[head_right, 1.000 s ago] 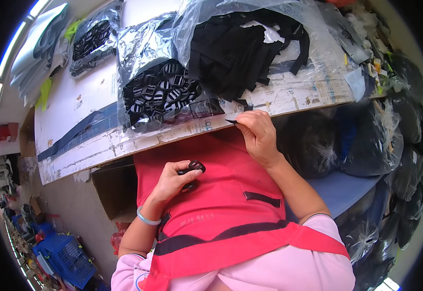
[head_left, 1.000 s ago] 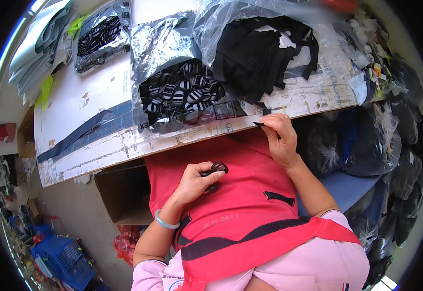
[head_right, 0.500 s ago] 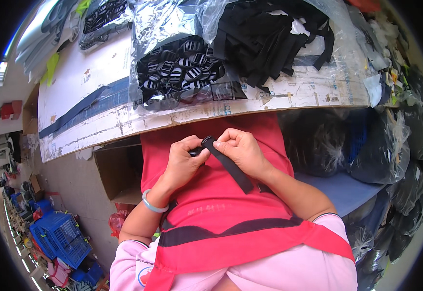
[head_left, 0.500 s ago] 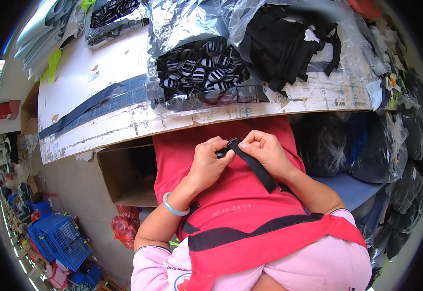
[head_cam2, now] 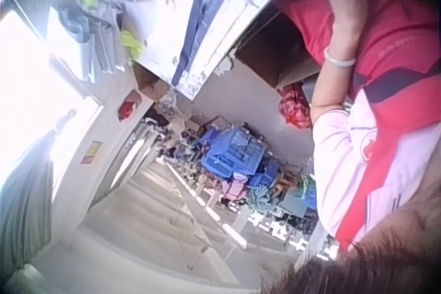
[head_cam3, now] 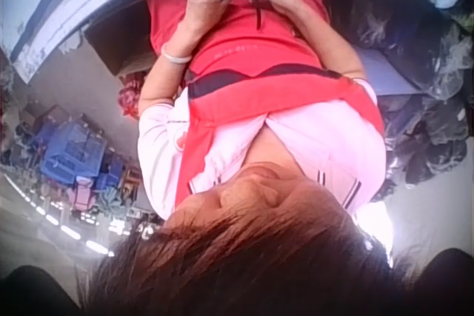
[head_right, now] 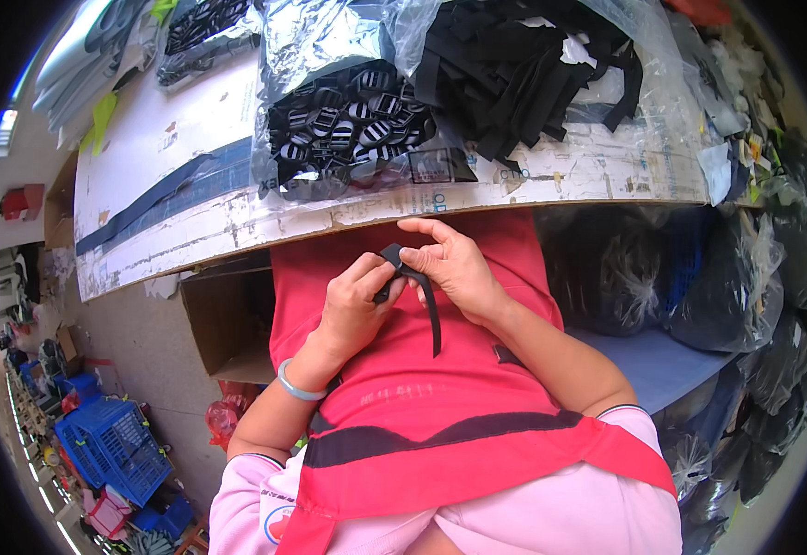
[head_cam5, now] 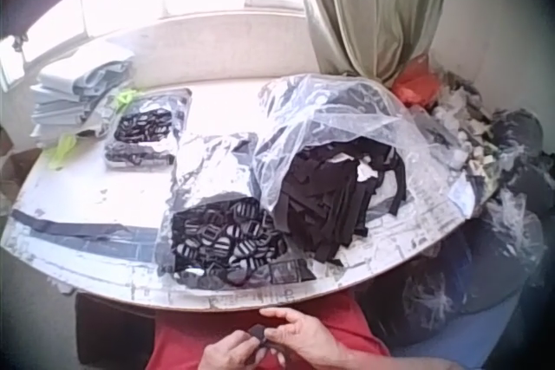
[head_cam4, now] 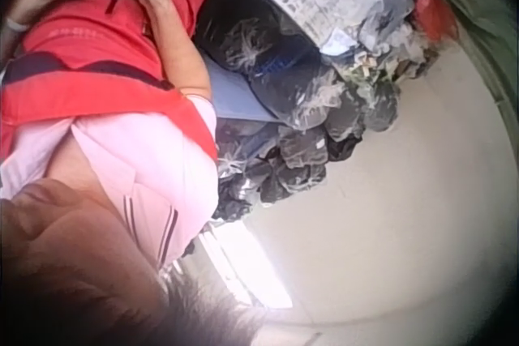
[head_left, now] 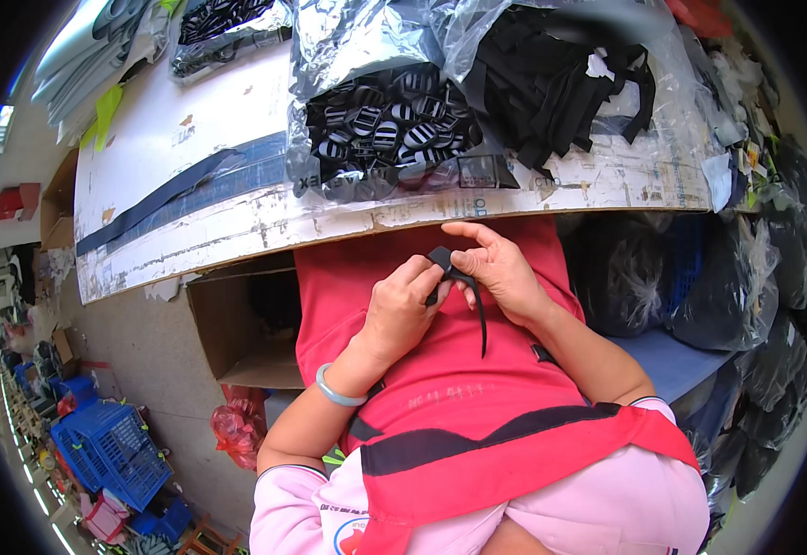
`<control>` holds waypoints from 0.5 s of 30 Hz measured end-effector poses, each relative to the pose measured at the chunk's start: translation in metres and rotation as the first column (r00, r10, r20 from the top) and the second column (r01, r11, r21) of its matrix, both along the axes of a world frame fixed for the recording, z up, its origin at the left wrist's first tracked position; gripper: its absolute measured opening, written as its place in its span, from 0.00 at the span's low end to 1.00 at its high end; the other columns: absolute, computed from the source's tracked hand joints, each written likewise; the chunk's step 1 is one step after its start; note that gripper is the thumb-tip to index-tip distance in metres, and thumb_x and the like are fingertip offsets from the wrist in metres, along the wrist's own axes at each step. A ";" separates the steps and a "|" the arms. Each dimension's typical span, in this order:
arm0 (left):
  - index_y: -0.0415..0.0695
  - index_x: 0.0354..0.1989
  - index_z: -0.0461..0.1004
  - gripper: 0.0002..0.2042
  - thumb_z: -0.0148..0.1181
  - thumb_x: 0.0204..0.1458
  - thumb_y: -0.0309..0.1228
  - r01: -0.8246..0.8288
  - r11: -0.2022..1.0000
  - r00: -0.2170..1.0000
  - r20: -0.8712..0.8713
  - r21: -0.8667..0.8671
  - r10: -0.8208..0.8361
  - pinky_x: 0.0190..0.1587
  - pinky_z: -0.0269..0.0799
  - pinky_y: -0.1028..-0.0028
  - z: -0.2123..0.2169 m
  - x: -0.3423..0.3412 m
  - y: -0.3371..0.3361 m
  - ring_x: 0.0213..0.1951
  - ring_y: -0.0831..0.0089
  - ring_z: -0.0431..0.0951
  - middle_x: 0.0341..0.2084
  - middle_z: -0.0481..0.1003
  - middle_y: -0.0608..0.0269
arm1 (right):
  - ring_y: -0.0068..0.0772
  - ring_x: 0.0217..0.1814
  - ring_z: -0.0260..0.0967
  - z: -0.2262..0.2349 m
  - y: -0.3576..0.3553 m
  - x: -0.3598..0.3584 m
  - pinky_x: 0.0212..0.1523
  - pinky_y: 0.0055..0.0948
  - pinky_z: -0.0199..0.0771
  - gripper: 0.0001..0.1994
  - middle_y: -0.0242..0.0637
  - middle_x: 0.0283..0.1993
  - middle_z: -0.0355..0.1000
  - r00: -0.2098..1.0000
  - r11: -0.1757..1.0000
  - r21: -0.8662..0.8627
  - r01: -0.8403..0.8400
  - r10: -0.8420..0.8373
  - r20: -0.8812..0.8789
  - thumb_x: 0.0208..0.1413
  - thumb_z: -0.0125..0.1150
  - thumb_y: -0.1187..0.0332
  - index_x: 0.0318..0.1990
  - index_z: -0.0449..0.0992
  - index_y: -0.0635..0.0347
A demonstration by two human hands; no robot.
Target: The person is threading black plastic buckles onto black nylon straps.
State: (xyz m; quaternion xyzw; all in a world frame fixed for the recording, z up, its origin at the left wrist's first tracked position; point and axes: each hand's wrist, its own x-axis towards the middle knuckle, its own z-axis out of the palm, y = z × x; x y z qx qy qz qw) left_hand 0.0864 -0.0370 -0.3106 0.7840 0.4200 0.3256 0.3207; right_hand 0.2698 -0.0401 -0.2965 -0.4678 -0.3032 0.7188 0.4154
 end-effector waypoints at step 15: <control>0.35 0.43 0.76 0.12 0.62 0.57 0.32 0.301 0.267 0.650 0.402 -0.915 0.645 0.16 0.59 0.81 0.003 -0.009 0.007 0.17 0.80 0.68 0.19 0.72 0.65 | 0.17 0.45 0.68 0.010 -0.003 -0.010 0.45 0.21 0.69 0.05 0.32 0.40 0.73 0.913 0.748 0.660 -0.075 -0.215 0.348 0.55 0.63 0.77 0.38 0.76 0.64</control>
